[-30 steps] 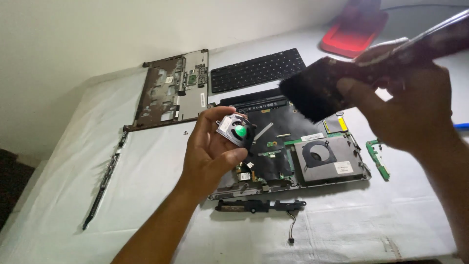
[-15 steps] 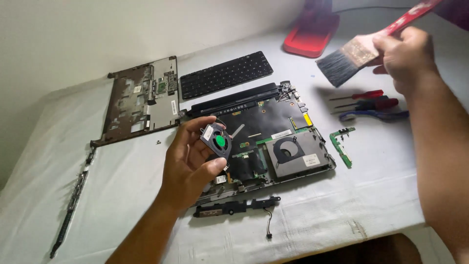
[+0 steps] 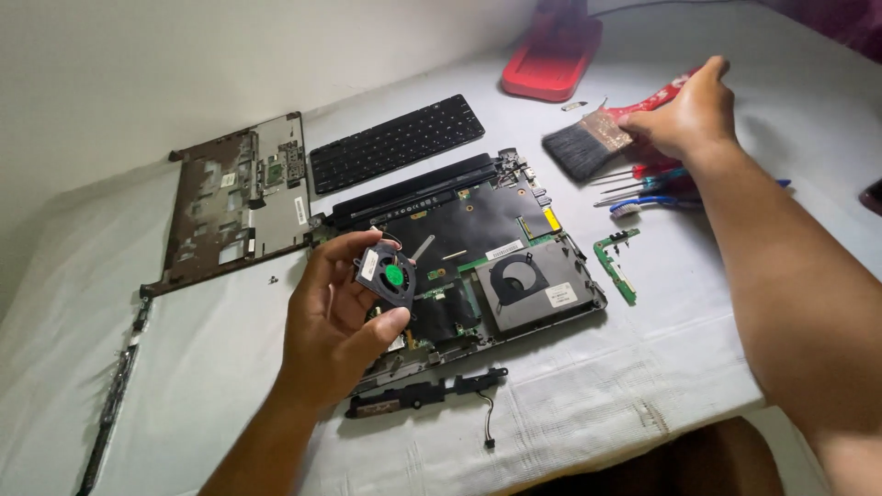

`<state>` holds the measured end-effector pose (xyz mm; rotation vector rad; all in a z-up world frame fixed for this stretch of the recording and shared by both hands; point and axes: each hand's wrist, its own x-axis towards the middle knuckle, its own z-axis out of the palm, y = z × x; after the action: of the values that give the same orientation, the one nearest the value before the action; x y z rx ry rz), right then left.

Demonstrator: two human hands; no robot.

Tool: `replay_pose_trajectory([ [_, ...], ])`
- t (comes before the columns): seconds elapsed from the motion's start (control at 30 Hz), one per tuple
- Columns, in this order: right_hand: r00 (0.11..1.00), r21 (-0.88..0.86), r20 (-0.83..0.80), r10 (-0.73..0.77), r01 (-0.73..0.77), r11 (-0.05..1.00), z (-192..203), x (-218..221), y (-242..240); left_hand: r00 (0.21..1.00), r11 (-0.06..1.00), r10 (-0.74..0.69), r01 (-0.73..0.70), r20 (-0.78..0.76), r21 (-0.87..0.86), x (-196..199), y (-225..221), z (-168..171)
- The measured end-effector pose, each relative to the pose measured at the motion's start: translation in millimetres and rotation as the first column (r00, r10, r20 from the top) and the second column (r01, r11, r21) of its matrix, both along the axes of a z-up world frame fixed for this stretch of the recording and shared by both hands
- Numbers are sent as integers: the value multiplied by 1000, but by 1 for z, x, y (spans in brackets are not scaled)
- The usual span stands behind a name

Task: Disassembling a laptop to access, remove, and clean the cooling fan using a brush and screwdriver.

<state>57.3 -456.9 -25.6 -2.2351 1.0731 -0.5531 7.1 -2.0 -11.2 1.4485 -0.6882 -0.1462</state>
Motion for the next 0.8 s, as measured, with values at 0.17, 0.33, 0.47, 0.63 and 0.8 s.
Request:
replay_pose_trajectory([
  [0.17, 982, -153, -123, 140, -158, 976, -34, 23, -40, 997, 1000, 25, -25, 73, -9, -3, -2, 1],
  [0.33, 957, -213, -250, 146, -201, 956, -28, 18, -35, 960, 975, 68, -122, 270, 187, -5, -3, 0],
  [0.47, 937, -288, -307, 167, -259, 922, -28, 17, -31, 816, 938, 75, -252, 573, 237, -4, -3, -1],
  [0.63, 923, -466, -377, 78, -262, 845, -10, 8, -3, 727, 894, -57, -268, 684, 358, 0, -1, -16],
  [0.8, 743, -678, -158, 651, -561, 475, 12, -19, 74, 634, 887, -102, -291, 767, 358, -6, -4, -15],
])
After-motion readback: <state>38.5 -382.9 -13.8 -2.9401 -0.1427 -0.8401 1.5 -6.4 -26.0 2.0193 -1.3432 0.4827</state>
